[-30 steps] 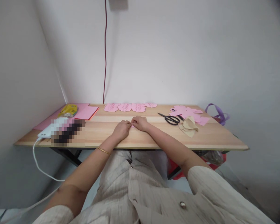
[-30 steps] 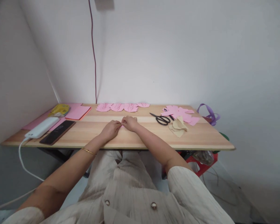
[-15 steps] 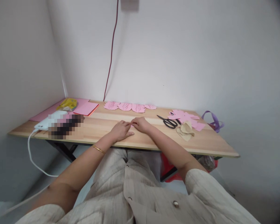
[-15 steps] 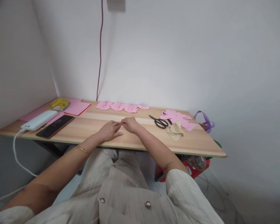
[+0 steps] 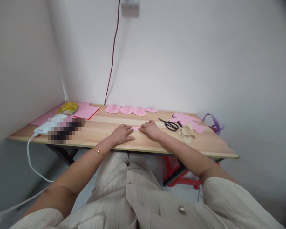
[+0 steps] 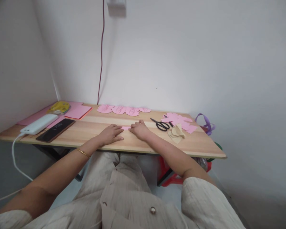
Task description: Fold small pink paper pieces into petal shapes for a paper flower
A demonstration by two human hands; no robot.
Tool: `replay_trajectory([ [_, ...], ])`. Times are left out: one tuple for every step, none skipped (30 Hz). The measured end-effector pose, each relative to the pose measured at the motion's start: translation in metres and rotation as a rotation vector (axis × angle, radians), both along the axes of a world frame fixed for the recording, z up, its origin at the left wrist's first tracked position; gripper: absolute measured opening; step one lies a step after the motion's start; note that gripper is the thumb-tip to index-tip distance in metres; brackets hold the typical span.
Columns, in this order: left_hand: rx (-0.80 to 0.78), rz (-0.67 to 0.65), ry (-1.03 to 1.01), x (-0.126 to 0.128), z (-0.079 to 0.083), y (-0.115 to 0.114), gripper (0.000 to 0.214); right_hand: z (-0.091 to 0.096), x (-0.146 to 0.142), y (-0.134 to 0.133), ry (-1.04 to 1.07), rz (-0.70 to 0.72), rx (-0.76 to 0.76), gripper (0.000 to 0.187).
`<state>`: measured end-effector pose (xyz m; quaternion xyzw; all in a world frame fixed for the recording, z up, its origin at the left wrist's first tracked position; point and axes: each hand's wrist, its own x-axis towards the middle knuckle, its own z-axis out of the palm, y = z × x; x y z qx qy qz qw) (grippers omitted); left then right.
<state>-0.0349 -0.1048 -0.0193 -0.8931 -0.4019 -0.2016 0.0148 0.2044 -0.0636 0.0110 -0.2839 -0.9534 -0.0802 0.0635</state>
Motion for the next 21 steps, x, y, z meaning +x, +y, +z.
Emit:
replay_trajectory([
  [0.007, 0.007, 0.025, 0.0, 0.001, 0.0, 0.048, 0.002, 0.002, 0.0, -0.009, -0.023, 0.001, 0.029],
  [0.013, 0.019, 0.054, 0.001, 0.002, -0.001, 0.049, 0.004, 0.003, 0.0, -0.02, -0.054, 0.003, 0.029],
  [0.019, 0.032, 0.086, 0.001, 0.003, -0.002, 0.05, 0.007, 0.002, 0.0, -0.029, -0.087, 0.006, 0.029],
  [0.025, 0.042, 0.118, 0.001, 0.004, -0.002, 0.052, 0.009, 0.0, 0.0, -0.035, -0.12, 0.005, 0.029],
  [0.028, 0.048, 0.144, 0.001, 0.005, -0.003, 0.053, 0.011, -0.005, -0.002, -0.037, -0.146, -0.001, 0.029],
  [0.03, 0.049, 0.164, 0.001, 0.006, -0.003, 0.055, 0.013, -0.01, -0.003, -0.032, -0.161, -0.012, 0.029],
  [0.03, 0.046, 0.18, 0.002, 0.008, -0.004, 0.056, 0.013, -0.017, -0.005, -0.024, -0.164, -0.033, 0.031],
  [0.028, 0.044, 0.191, 0.002, 0.008, -0.004, 0.057, 0.012, -0.025, -0.007, -0.011, -0.154, -0.056, 0.033],
  [0.025, 0.041, 0.199, 0.002, 0.009, -0.005, 0.057, 0.011, -0.032, -0.009, -0.002, -0.143, -0.078, 0.036],
  [0.021, 0.043, 0.203, 0.002, 0.009, -0.005, 0.057, 0.008, -0.039, -0.011, -0.011, -0.135, -0.108, 0.038],
  [0.017, 0.049, 0.205, 0.002, 0.009, -0.006, 0.059, 0.005, -0.044, -0.013, -0.021, -0.146, -0.135, 0.041],
  [0.012, 0.058, 0.204, 0.002, 0.008, -0.006, 0.061, 0.002, -0.048, -0.014, -0.029, -0.169, -0.155, 0.043],
  [0.007, 0.07, 0.201, 0.003, 0.006, -0.007, 0.064, 0.0, -0.051, -0.016, -0.035, -0.193, -0.168, 0.045],
  [0.001, 0.083, 0.196, 0.003, 0.005, -0.007, 0.067, -0.003, -0.052, -0.016, -0.036, -0.219, -0.175, 0.046],
  [-0.006, 0.094, 0.19, 0.003, 0.004, -0.008, 0.069, -0.005, -0.052, -0.017, -0.035, -0.241, -0.18, 0.047],
  [-0.013, 0.101, 0.184, 0.003, 0.003, -0.008, 0.071, -0.006, -0.051, -0.018, -0.033, -0.255, -0.181, 0.048],
  [-0.019, 0.103, 0.182, 0.002, 0.002, -0.008, 0.072, -0.007, -0.05, -0.019, -0.031, -0.265, -0.183, 0.05],
  [-0.024, 0.104, 0.183, 0.002, 0.002, -0.008, 0.072, -0.007, -0.048, -0.019, -0.029, -0.27, -0.184, 0.053],
  [-0.03, 0.105, 0.187, 0.002, 0.002, -0.009, 0.073, -0.007, -0.046, -0.02, -0.03, -0.274, -0.185, 0.055],
  [-0.038, 0.107, 0.193, 0.001, 0.003, -0.009, 0.073, -0.007, -0.044, -0.021, -0.033, -0.281, -0.185, 0.058],
  [-0.046, 0.112, 0.199, 0.001, 0.004, -0.009, 0.073, -0.007, -0.041, -0.022, -0.036, -0.292, -0.186, 0.059],
])
